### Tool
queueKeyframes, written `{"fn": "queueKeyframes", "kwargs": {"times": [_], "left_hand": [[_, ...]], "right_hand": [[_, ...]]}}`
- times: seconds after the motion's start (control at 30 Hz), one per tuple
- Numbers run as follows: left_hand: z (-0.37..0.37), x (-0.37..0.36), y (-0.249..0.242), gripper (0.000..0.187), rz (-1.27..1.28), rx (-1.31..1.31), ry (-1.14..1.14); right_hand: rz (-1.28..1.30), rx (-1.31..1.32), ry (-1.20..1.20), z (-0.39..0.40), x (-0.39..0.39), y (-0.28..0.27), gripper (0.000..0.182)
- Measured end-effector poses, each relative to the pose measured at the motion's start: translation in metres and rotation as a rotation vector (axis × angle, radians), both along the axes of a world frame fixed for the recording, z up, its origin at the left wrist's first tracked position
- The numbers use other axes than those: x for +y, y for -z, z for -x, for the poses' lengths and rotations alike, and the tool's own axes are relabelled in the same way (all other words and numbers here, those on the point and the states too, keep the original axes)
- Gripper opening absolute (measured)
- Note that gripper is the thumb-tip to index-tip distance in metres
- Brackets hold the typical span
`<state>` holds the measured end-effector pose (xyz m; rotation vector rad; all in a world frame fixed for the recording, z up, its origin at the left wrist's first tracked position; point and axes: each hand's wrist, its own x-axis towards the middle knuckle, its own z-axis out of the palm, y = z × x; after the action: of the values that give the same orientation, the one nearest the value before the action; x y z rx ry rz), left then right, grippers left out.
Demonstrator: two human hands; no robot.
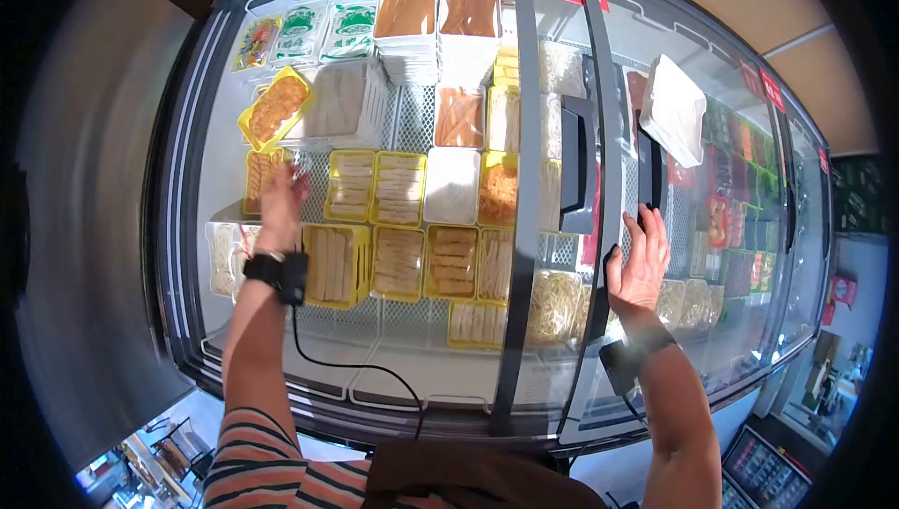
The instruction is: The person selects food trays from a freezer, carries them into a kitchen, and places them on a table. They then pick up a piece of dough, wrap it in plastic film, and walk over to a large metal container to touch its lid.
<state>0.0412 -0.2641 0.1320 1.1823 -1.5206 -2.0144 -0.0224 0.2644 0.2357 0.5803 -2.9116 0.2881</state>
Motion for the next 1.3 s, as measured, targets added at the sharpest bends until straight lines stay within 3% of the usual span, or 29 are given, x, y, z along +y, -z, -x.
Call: {"fn": "queueKeyframes", "kwargs": {"times": [0.07,0.23,0.3,0.43,0.5,0.57,0.7,0.8,0.93,0.97,1.0,1.07,1.2,1.3], "left_hand": [[0.017,-0.058,0.022,0.023,-0.03,-0.022,-0.105],[0.037,-0.123,0.034,0.034,0.088,-0.171,-0.091],[0.043,-0.148,0.068,0.038,-0.033,-0.149,-0.104],[0.045,-0.161,0.076,0.033,-0.153,-0.171,-0.112],[0.032,-0.171,0.081,0.031,-0.164,-0.162,-0.064],[0.018,-0.176,0.07,0.027,-0.275,-0.026,0.18],[0.018,-0.145,0.033,0.022,-0.319,-0.06,0.053],[0.019,-0.12,0.017,0.018,-0.243,0.057,0.005],[0.019,-0.035,-0.043,0.02,-0.292,0.348,0.156],[0.013,-0.018,-0.044,0.024,-0.408,0.38,0.222],[0.016,0.025,-0.074,0.027,-0.047,0.244,0.469],[0.025,0.076,-0.061,0.026,-0.37,0.171,0.388],[0.033,0.162,-0.009,0.027,-0.693,0.339,0.327],[0.046,0.182,0.055,0.025,-0.749,0.353,0.268]], "right_hand": [[-0.014,-0.003,0.003,0.001,-0.001,0.0,0.048],[-0.059,-0.022,0.025,0.001,0.002,0.007,0.052],[-0.072,-0.012,0.025,0.004,0.0,0.01,0.053],[-0.105,-0.068,0.059,0.002,-0.002,0.004,0.044],[-0.111,-0.071,0.053,0.003,0.0,0.005,0.044],[-0.107,-0.073,0.049,0.003,0.002,0.006,0.044],[-0.042,-0.049,0.008,0.003,-0.002,0.003,0.053],[-0.056,-0.035,0.018,0.003,-0.002,0.003,0.05],[-0.056,-0.026,0.022,0.003,0.0,0.002,0.049],[-0.053,-0.022,0.019,0.003,0.001,0.003,0.049],[-0.051,-0.023,0.022,0.003,0.001,0.004,0.049],[-0.039,-0.029,0.024,0.003,0.001,0.002,0.049],[-0.022,-0.012,0.012,0.003,0.002,0.004,0.048],[-0.032,-0.014,0.017,0.004,0.003,0.007,0.048]]}}
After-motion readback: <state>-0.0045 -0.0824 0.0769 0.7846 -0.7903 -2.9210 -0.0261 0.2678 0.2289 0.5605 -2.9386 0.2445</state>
